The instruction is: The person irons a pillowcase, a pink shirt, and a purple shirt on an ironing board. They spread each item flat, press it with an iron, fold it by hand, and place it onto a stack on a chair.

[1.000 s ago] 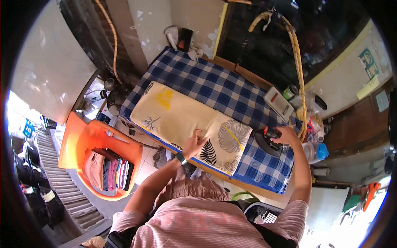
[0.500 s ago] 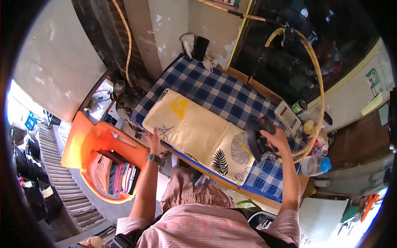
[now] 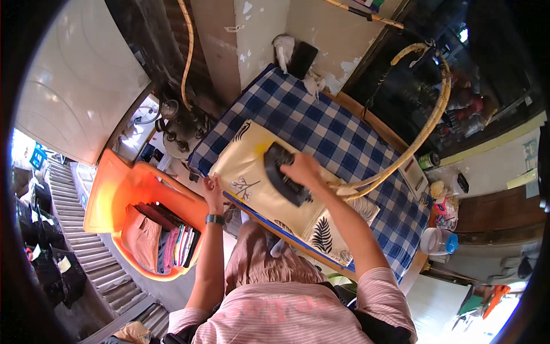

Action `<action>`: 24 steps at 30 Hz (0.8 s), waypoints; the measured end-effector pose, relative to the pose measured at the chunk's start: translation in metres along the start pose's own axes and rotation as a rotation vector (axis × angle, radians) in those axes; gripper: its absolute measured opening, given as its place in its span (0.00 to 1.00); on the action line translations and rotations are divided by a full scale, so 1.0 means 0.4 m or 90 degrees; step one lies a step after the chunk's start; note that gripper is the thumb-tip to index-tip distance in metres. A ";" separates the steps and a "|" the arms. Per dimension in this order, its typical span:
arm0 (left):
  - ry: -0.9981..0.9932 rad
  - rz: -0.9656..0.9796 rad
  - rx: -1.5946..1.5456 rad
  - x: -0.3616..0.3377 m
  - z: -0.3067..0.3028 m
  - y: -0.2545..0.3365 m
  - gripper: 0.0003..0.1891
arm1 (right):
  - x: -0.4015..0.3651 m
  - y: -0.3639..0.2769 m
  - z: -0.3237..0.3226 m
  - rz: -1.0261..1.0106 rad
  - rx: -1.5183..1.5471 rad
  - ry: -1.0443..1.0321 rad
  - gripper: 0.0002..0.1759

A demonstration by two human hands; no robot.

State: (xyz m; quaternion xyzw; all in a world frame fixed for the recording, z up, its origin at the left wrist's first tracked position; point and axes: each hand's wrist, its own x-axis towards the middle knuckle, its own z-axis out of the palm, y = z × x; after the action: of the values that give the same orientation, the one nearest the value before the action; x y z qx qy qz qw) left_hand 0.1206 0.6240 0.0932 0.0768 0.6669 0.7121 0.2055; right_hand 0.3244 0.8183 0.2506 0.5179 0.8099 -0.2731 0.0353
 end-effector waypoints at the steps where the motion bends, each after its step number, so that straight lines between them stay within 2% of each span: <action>1: -0.016 0.000 0.015 -0.003 0.002 0.016 0.13 | 0.019 0.010 -0.027 0.028 0.022 0.028 0.23; 3: -0.029 -0.017 0.040 0.000 -0.010 0.011 0.13 | 0.016 0.010 -0.097 0.046 -0.033 0.047 0.28; 5: -0.025 -0.126 0.056 0.022 -0.031 -0.016 0.14 | -0.020 0.052 -0.127 0.008 -0.097 0.076 0.31; 6: -0.014 -0.135 0.063 0.018 -0.040 -0.004 0.14 | -0.051 0.090 -0.145 -0.019 -0.077 0.093 0.32; 7: -0.070 -0.146 0.019 0.010 -0.040 0.031 0.15 | -0.089 0.130 -0.171 -0.051 -0.029 0.113 0.33; 8: -0.128 -0.156 -0.027 0.008 -0.039 0.051 0.16 | -0.133 0.151 -0.211 -0.028 -0.017 0.094 0.33; 9: -0.123 -0.159 -0.023 0.016 -0.046 0.043 0.16 | -0.150 0.222 -0.205 -0.003 0.037 0.105 0.33; 10: -0.134 -0.187 -0.039 0.031 -0.054 0.027 0.16 | -0.188 0.239 -0.235 0.106 0.073 0.032 0.28; 12: -0.157 -0.211 -0.075 0.049 -0.061 0.005 0.16 | -0.223 0.361 -0.202 0.143 0.156 0.037 0.17; 15: -0.195 -0.186 -0.075 0.068 -0.076 -0.033 0.18 | -0.285 0.472 -0.155 0.173 0.146 0.041 0.17; 16: -0.155 -0.176 -0.073 0.098 -0.087 -0.102 0.20 | -0.303 0.470 -0.160 0.154 0.166 0.038 0.18; 17: -0.098 -0.227 -0.048 0.083 -0.071 -0.076 0.21 | -0.316 0.468 -0.152 0.157 0.157 0.012 0.19; 19: -0.075 -0.182 -0.085 0.089 -0.057 -0.095 0.22 | -0.362 0.412 -0.140 0.147 0.152 -0.028 0.21; 20: -0.082 -0.178 -0.091 0.095 -0.052 -0.094 0.22 | -0.375 0.412 -0.110 0.125 0.086 -0.097 0.24; 22: -0.063 -0.161 -0.053 0.097 -0.047 -0.094 0.23 | -0.454 0.337 -0.064 0.025 0.009 -0.142 0.28; 23: -0.045 -0.140 -0.048 0.093 -0.042 -0.091 0.20 | -0.489 0.303 -0.038 -0.032 0.017 -0.185 0.26; 24: -0.005 -0.140 -0.039 0.100 -0.034 -0.100 0.18 | -0.516 0.308 0.022 -0.102 -0.055 -0.172 0.28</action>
State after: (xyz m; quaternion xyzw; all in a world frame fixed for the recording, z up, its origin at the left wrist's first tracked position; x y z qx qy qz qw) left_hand 0.0869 0.6283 0.0461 -0.0003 0.6482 0.7054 0.2869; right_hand 0.5232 0.6838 0.2633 0.4081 0.8474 -0.3075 0.1444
